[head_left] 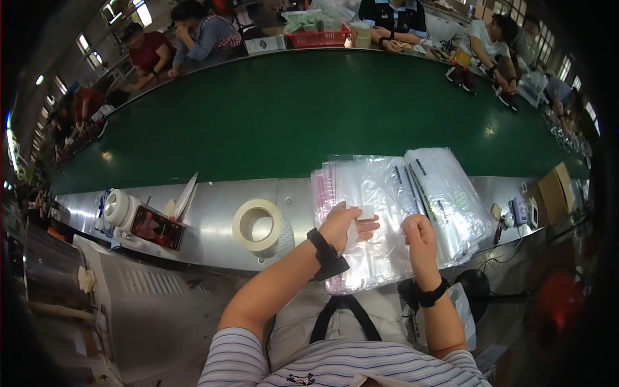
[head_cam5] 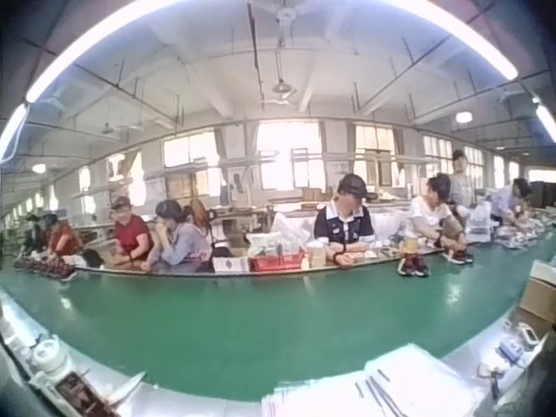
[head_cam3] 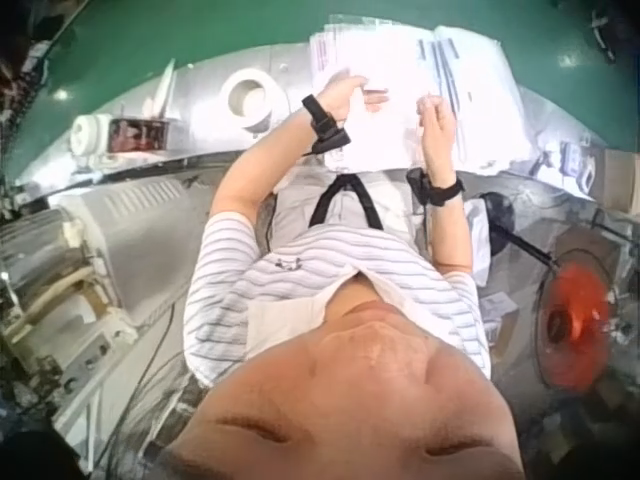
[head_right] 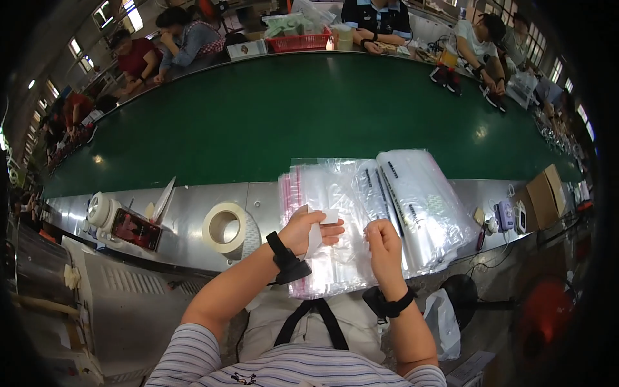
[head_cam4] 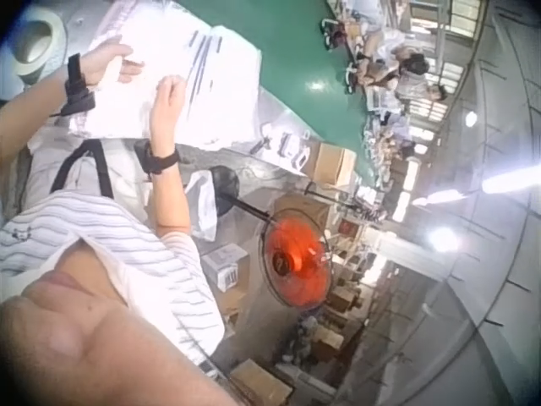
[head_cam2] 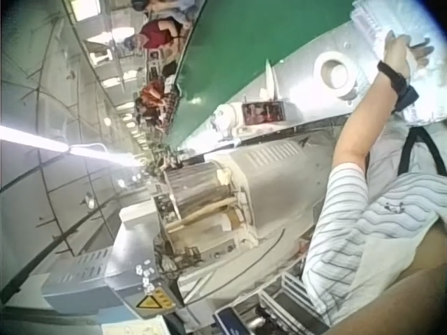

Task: The recorder is peeling adhesive labels from a roll and applying them to clear plastic bags.

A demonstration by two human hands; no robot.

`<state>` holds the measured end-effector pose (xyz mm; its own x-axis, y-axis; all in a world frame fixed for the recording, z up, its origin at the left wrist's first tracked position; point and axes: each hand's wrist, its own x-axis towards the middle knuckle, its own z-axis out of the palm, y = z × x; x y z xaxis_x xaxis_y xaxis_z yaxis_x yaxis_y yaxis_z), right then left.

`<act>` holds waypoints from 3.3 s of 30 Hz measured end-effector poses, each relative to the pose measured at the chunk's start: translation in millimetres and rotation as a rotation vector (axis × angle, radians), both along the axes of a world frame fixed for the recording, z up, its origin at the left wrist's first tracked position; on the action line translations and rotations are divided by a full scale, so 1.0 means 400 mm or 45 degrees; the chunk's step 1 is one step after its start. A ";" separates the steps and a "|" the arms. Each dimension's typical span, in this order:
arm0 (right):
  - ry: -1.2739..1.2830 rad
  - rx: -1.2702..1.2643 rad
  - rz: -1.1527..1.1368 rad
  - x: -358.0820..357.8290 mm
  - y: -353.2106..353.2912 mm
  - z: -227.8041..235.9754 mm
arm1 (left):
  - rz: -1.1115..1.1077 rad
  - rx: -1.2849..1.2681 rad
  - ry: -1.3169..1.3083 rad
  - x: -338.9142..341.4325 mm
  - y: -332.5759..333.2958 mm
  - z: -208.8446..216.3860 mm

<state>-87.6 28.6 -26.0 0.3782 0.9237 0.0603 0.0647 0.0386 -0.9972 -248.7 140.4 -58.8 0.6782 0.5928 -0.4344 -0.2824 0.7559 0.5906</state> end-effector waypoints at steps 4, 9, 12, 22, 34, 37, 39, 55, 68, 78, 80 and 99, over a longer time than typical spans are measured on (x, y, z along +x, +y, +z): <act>-0.402 0.214 0.245 0.022 0.033 0.041 | -0.106 0.363 0.288 0.077 -0.017 0.061; -0.379 0.045 0.396 -0.005 0.000 0.033 | -0.166 -0.026 0.234 0.034 -0.009 0.066; -1.150 0.189 0.551 -0.048 -0.033 0.067 | -0.244 -0.216 0.179 -0.061 -0.025 0.054; 0.201 -0.357 0.216 -0.026 0.044 -0.015 | -0.008 0.328 0.129 -0.174 -0.157 0.068; -0.277 -0.331 -1.092 0.464 -0.217 -0.014 | -0.066 1.151 0.429 -0.215 -0.223 0.011; -0.778 0.026 -0.876 0.332 -0.216 0.036 | -0.123 1.585 0.549 -0.172 -0.237 0.072; -0.848 0.078 -0.307 0.134 -0.167 0.100 | -0.053 1.813 0.606 -0.166 -0.249 0.076; -1.809 1.027 0.844 -0.196 -0.045 0.137 | -0.118 1.660 0.668 -0.207 -0.314 0.032; -1.298 0.770 0.850 -0.213 -0.033 0.108 | -0.206 1.415 0.736 -0.226 -0.323 0.047; -1.287 0.729 0.777 -0.220 -0.028 0.087 | -0.208 1.539 0.786 -0.230 -0.322 0.037; -1.112 0.611 0.755 -0.221 -0.032 0.084 | -0.122 1.311 0.587 -0.231 -0.327 0.025; -0.431 -0.119 0.229 -0.146 0.061 0.055 | 0.417 0.334 0.273 -0.158 -0.191 0.136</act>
<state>-146.1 52.8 -4.0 0.1829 0.9809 0.0667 0.3913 -0.0104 -0.9202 -312.1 64.0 -4.4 0.3482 0.8690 -0.3516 -0.3318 0.4650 0.8208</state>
